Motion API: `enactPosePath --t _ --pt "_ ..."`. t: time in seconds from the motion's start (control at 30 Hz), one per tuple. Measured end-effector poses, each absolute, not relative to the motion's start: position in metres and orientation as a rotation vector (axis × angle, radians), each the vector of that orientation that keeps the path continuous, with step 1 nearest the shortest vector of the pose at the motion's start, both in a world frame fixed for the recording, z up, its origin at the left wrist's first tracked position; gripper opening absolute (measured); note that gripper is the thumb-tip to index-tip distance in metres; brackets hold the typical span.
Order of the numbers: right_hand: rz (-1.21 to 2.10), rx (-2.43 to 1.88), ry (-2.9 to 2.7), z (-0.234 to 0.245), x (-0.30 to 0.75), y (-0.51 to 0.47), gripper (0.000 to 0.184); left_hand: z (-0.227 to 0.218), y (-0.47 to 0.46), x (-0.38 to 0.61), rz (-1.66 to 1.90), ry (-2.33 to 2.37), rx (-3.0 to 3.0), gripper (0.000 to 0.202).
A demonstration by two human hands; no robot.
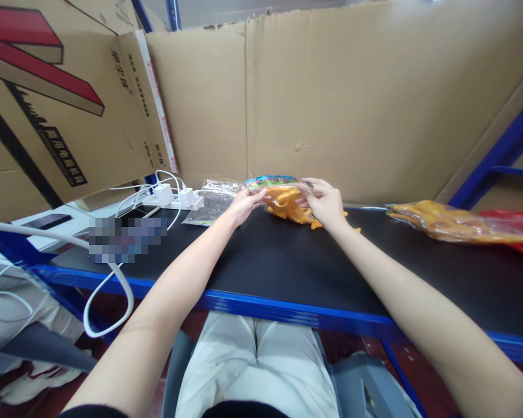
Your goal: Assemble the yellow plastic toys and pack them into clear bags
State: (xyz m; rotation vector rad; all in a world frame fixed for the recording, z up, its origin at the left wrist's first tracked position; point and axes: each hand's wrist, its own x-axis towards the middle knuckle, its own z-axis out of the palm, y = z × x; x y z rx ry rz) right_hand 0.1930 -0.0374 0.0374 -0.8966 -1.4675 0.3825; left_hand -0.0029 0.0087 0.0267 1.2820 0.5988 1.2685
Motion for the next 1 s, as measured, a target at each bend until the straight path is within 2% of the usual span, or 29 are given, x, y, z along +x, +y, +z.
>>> enactPosePath --t 0.2,0.43,0.57,0.67,0.83,1.0 --pt "0.541 -0.873 -1.382 0.038 0.192 -0.035 0.045 0.024 0.007 -0.010 1.096 0.841 1.403 0.040" --pt "0.673 -0.869 -1.357 0.041 0.192 -0.032 0.046 0.026 0.006 -0.006 1.199 0.834 1.417 0.037" --pt "0.708 -0.858 -1.391 0.050 0.185 -0.032 0.044 0.027 0.015 -0.004 1.378 0.935 1.473 0.034" --pt "0.654 -0.881 -1.395 0.059 0.179 -0.027 0.040 0.032 0.017 -0.002 1.472 0.923 1.419 0.035" --pt "0.509 -0.884 -1.388 0.075 0.176 -0.010 0.033 0.045 0.017 -0.003 1.390 0.857 1.404 0.039" --pt "0.285 -0.896 -1.407 0.085 0.182 0.009 0.032 0.052 0.023 0.001 1.453 0.752 1.407 0.038"
